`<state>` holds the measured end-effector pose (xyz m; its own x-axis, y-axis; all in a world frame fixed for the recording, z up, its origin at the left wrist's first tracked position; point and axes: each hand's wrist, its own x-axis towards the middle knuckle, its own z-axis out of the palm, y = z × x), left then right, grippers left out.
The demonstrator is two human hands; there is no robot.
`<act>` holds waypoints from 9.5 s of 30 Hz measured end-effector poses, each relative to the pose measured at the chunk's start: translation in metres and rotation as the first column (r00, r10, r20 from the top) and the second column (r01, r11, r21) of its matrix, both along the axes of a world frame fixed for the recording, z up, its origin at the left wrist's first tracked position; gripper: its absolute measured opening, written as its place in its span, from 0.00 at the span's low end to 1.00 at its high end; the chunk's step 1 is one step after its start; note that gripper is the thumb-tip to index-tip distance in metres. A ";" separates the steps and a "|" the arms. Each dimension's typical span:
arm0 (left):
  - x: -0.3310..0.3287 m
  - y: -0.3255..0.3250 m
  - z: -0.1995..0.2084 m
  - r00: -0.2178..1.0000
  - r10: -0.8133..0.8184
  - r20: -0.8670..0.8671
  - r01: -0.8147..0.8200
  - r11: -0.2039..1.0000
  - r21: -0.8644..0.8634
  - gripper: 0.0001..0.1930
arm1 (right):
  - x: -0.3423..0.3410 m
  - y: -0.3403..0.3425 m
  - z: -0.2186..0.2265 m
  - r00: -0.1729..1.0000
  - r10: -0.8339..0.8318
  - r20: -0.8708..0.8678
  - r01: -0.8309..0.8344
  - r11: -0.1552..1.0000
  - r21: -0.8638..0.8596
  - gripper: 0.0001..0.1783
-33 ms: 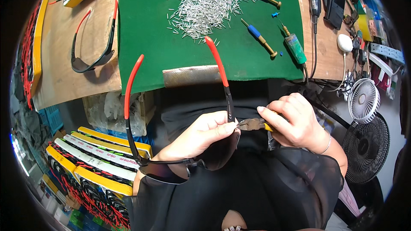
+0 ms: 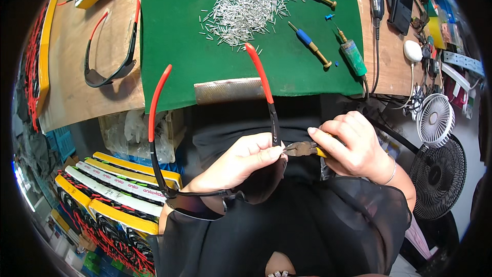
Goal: The person assembles sunglasses by inserting small metal pins into the frame using a screwdriver and pliers. They repeatedly pick up frames, insert pins, and place the finished units into a tray.
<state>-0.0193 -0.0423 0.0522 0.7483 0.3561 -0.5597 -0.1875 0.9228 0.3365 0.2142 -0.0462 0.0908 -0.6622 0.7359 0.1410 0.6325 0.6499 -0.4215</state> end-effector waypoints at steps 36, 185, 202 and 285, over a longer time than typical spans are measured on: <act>0.008 0.018 -0.030 0.919 0.238 -0.315 0.059 0.706 0.705 0.10 | 0.097 -0.047 -0.001 0.731 -0.292 0.617 0.580 0.742 -0.336 0.21; 0.023 0.019 -0.056 0.919 0.171 -0.355 -0.060 0.951 0.303 0.13 | -0.005 0.048 -0.028 0.980 0.027 0.196 0.059 0.905 -0.421 0.23; 0.026 0.029 -0.040 0.910 0.266 -0.318 -0.166 0.937 0.306 0.14 | 0.005 0.055 -0.037 0.972 -0.122 0.202 0.183 0.929 -0.320 0.20; 0.026 0.048 -0.031 0.901 0.184 -0.392 -0.012 0.916 0.402 0.10 | 0.001 0.054 -0.032 0.980 0.023 0.199 0.019 0.978 -0.207 0.21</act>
<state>0.0063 0.0060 0.0207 0.4272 0.6641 -0.6136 -0.0345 0.6901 0.7229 0.2150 0.0079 0.0590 -0.6631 0.7337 -0.1486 0.7159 0.5635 -0.4123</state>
